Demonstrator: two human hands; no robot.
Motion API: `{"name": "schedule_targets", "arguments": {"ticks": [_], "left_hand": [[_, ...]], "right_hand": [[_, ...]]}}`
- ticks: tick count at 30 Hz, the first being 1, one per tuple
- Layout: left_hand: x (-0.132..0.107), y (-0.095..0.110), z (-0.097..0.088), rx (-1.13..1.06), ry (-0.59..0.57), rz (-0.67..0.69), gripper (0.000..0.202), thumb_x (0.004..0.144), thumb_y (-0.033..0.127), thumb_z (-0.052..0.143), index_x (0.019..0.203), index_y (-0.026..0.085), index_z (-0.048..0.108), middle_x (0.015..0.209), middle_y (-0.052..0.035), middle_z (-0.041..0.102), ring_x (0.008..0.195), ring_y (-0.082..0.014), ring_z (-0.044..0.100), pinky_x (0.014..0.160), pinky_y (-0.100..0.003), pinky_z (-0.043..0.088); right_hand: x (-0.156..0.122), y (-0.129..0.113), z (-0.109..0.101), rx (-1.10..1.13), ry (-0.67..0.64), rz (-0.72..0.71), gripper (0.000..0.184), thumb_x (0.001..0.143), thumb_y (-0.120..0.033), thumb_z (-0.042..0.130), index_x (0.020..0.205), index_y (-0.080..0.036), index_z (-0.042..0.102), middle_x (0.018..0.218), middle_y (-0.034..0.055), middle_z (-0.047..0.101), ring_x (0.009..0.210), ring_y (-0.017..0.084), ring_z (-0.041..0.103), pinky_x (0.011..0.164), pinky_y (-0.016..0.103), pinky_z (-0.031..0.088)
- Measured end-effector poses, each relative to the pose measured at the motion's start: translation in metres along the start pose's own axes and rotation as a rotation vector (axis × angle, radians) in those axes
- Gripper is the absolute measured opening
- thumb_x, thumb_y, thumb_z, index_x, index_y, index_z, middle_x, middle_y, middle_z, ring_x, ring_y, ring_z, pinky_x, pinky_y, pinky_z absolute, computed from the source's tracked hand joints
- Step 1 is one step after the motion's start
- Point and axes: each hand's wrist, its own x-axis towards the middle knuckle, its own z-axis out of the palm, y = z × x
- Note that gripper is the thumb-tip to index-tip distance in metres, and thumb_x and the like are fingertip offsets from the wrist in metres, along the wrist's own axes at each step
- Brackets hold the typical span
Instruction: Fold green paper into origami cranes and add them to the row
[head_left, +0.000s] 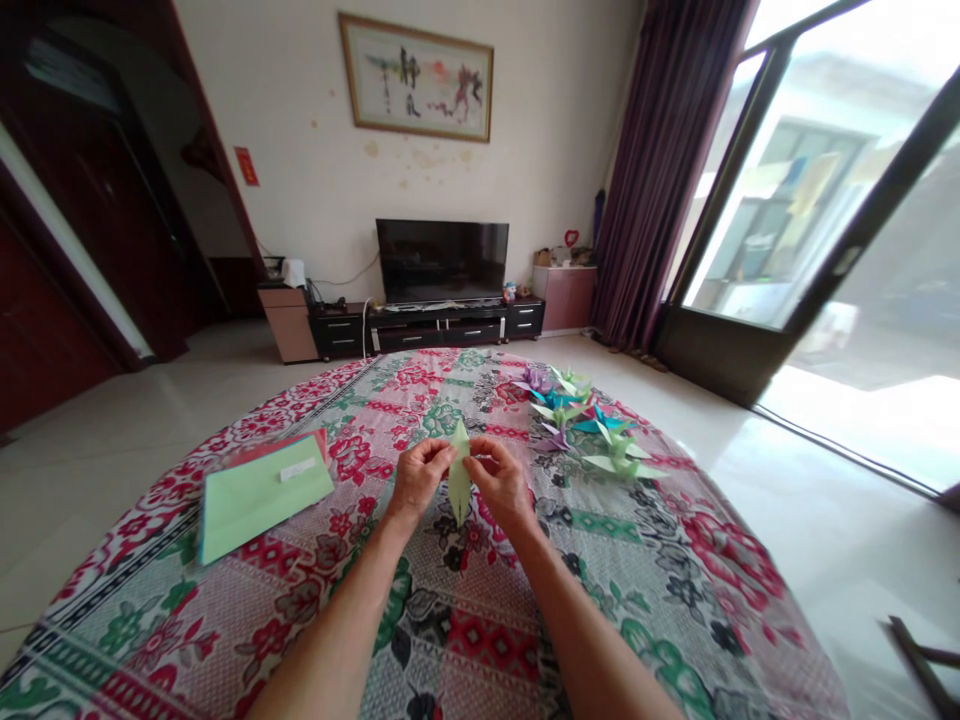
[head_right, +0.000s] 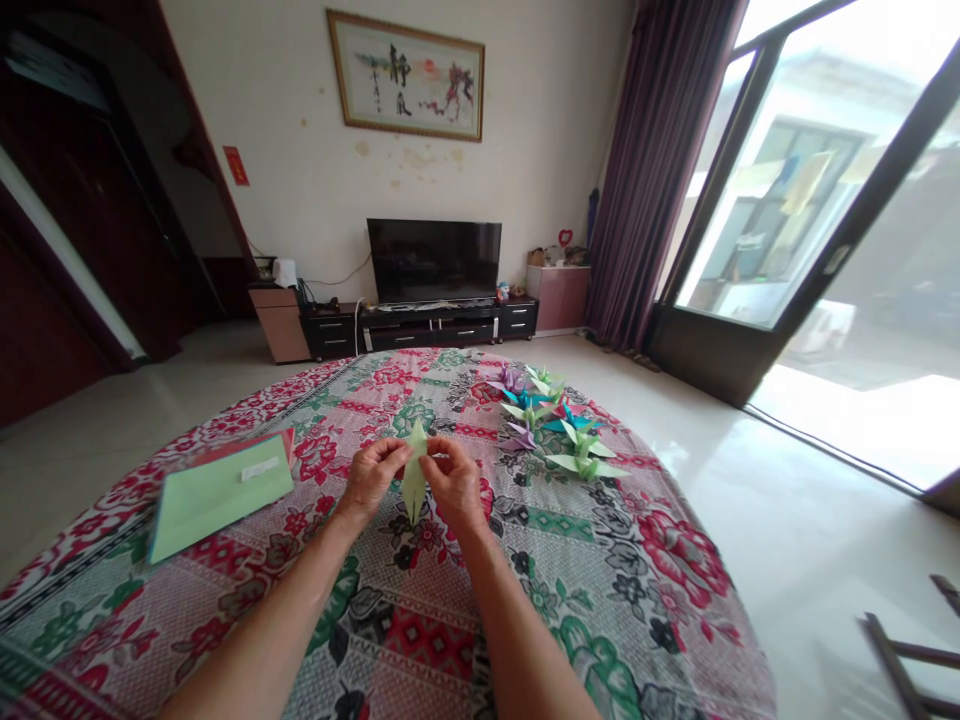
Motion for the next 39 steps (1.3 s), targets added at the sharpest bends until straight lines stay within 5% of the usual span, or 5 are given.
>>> {"name": "schedule_targets", "arguments": {"ticks": [15, 24, 30, 39], "left_hand": [[0.001, 0.000, 0.000, -0.053, 0.061, 0.006, 0.028, 0.063, 0.040, 0.070, 0.071, 0.015, 0.064, 0.053, 0.0050, 0.055, 0.046, -0.0070, 0.045, 0.048, -0.020, 0.036], [0.001, 0.002, 0.000, -0.065, 0.041, -0.022, 0.026, 0.061, 0.039, 0.071, 0.070, 0.015, 0.064, 0.056, 0.0034, 0.060, 0.048, -0.0085, 0.050, 0.049, -0.021, 0.041], [-0.001, 0.005, 0.000, -0.093, -0.015, -0.046, 0.026, 0.061, 0.038, 0.071, 0.071, 0.015, 0.065, 0.061, 0.0017, 0.063, 0.053, -0.0102, 0.055, 0.054, -0.022, 0.044], [-0.003, 0.007, -0.006, -0.149, -0.183, -0.098, 0.035, 0.070, 0.048, 0.063, 0.080, 0.015, 0.068, 0.069, -0.0030, 0.067, 0.062, -0.0148, 0.059, 0.058, -0.026, 0.048]], "right_hand": [[-0.004, 0.007, 0.004, -0.221, 0.074, -0.138, 0.027, 0.071, -0.031, 0.063, 0.097, -0.022, 0.061, 0.074, 0.0009, 0.066, 0.061, 0.015, 0.062, 0.052, 0.023, 0.047], [-0.002, 0.005, 0.007, 0.189, -0.044, 0.040, 0.030, 0.063, -0.029, 0.072, 0.086, -0.021, 0.053, 0.072, -0.0032, 0.065, 0.058, 0.012, 0.061, 0.056, 0.023, 0.049], [-0.002, 0.003, 0.001, 0.141, -0.155, 0.160, 0.033, 0.060, -0.031, 0.075, 0.084, -0.019, 0.057, 0.064, -0.0032, 0.064, 0.056, 0.013, 0.061, 0.057, 0.025, 0.048], [-0.002, 0.012, -0.003, 0.149, -0.116, 0.171, 0.033, 0.060, -0.034, 0.074, 0.084, -0.020, 0.056, 0.062, -0.0045, 0.064, 0.053, 0.012, 0.058, 0.054, 0.024, 0.046]]}}
